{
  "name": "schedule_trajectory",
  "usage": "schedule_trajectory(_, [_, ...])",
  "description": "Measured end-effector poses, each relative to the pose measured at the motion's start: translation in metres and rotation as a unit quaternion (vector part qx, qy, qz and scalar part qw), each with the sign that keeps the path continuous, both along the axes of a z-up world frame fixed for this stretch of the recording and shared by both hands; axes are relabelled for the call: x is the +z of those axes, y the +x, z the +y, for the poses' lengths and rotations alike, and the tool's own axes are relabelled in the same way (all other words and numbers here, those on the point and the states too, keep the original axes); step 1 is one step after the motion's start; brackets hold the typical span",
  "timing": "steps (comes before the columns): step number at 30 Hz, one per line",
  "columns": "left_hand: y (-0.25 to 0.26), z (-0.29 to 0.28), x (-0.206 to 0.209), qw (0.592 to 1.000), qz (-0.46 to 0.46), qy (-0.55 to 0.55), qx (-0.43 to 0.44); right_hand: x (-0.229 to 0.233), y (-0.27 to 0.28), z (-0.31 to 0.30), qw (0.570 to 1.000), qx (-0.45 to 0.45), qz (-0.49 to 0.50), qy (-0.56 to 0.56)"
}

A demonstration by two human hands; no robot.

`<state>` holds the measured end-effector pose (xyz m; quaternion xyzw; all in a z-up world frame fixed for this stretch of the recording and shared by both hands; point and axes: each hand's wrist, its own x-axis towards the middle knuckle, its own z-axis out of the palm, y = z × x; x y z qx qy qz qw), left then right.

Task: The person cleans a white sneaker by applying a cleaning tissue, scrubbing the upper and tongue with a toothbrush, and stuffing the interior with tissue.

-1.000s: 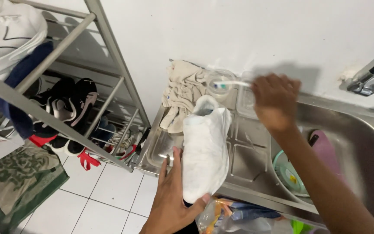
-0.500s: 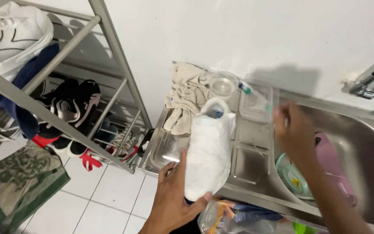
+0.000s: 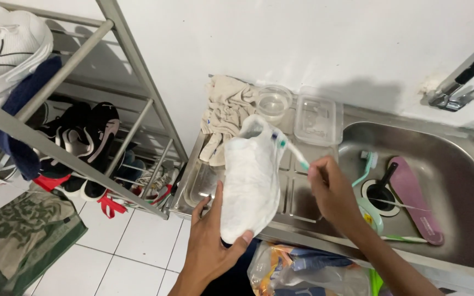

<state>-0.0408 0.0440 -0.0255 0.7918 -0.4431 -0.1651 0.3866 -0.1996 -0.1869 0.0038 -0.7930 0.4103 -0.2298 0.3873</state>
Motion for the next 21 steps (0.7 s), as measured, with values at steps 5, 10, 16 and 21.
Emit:
schedule_trajectory(5, [0.002,0.0,-0.004,0.998,-0.037,-0.051,-0.009,-0.023,-0.001,-0.009,0.996,0.055,0.057,-0.033])
schedule_trajectory(10, [0.003,0.0,-0.009,0.997,-0.042,-0.063,-0.005,-0.008,-0.002,-0.017,0.998,-0.011,0.057,-0.034])
schedule_trajectory(16, [0.001,-0.001,-0.002,0.999,-0.032,-0.042,-0.013,-0.003,0.009,-0.002,0.991,0.076,0.044,-0.103])
schedule_trajectory(21, [0.0,-0.003,0.001,0.986,-0.112,-0.115,-0.044,-0.005,0.01,-0.031,0.982,0.041,-0.002,-0.185])
